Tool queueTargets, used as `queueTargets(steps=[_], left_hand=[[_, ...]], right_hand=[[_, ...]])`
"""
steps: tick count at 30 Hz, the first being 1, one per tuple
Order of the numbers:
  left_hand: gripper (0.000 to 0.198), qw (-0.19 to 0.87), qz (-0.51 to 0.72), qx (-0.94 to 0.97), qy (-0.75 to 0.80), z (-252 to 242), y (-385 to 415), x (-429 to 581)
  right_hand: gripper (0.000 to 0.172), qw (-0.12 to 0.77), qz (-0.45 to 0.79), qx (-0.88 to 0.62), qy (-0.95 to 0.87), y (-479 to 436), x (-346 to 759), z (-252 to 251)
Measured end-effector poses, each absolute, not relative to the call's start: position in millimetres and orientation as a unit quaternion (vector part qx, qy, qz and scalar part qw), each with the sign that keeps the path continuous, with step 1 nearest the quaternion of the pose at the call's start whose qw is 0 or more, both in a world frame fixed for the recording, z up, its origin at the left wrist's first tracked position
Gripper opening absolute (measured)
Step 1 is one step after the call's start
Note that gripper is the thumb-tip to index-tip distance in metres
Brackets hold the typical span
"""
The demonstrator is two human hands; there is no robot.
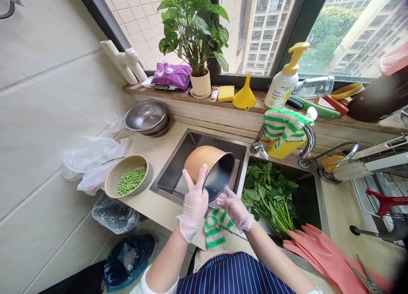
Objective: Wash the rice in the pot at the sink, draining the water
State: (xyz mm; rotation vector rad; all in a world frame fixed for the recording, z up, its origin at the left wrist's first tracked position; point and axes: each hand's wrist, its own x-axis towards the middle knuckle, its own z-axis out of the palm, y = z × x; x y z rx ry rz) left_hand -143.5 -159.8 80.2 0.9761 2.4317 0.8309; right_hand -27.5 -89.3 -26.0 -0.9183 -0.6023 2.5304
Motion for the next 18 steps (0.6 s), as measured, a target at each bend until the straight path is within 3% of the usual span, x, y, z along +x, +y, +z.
queueTargets(steps=[18], left_hand=[[0.068,0.180,0.290,0.367,0.865,80.1,-161.7,-137.7]], right_hand=[[0.084,0.199,0.899,-0.330,-0.209,-89.2,-25.6,-30.6]])
